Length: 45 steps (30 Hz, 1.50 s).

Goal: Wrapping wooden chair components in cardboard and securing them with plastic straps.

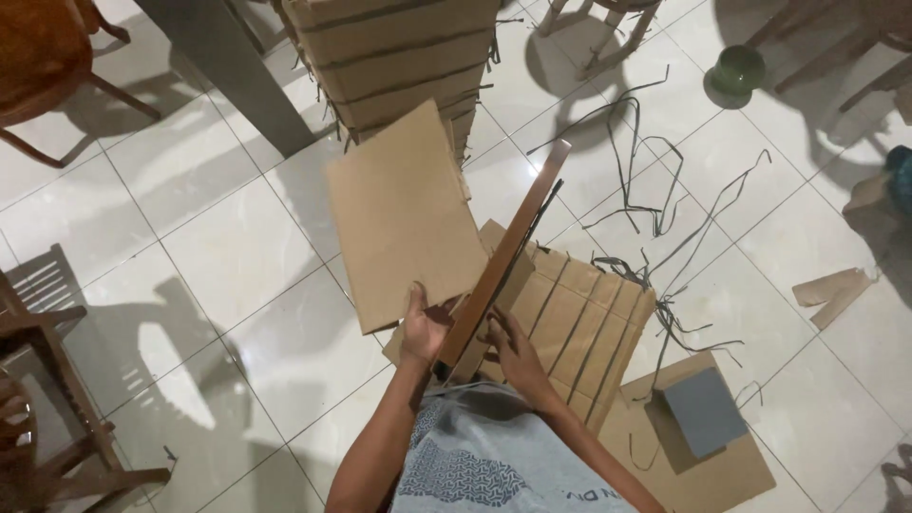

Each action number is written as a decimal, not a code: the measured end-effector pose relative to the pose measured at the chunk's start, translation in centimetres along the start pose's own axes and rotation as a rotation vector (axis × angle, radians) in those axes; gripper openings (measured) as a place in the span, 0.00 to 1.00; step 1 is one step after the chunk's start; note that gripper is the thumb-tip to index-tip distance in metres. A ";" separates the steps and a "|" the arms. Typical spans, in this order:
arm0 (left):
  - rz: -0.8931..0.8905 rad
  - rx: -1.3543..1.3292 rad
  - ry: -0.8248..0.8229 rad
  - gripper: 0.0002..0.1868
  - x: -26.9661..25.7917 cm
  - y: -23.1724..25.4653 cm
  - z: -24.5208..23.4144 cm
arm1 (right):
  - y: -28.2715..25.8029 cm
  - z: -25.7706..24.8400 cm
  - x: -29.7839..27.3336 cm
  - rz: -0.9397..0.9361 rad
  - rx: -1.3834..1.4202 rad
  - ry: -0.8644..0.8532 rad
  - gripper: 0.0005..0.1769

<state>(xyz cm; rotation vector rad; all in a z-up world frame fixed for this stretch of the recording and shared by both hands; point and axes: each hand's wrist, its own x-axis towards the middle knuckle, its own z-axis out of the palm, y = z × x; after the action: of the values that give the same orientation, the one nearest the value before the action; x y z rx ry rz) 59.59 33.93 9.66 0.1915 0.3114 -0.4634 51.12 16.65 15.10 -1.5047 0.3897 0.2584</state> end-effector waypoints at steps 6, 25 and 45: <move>-0.042 0.021 0.069 0.35 0.9 0.0 -3.0 | -2.2 1.2 -1.1 0.035 -0.076 -0.032 0.36; -0.195 0.175 0.086 0.28 3.3 3.3 -2.1 | -4.4 4.8 0.8 -0.176 -0.526 0.421 0.30; -0.318 0.147 -0.027 0.30 4.5 6.1 0.7 | -2.6 4.7 1.6 -0.252 -0.226 0.417 0.31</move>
<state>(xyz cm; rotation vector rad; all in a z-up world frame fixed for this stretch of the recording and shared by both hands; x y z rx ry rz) 66.38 37.27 9.51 0.2810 0.2825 -0.8038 54.02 21.08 16.98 -1.8146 0.5069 -0.2230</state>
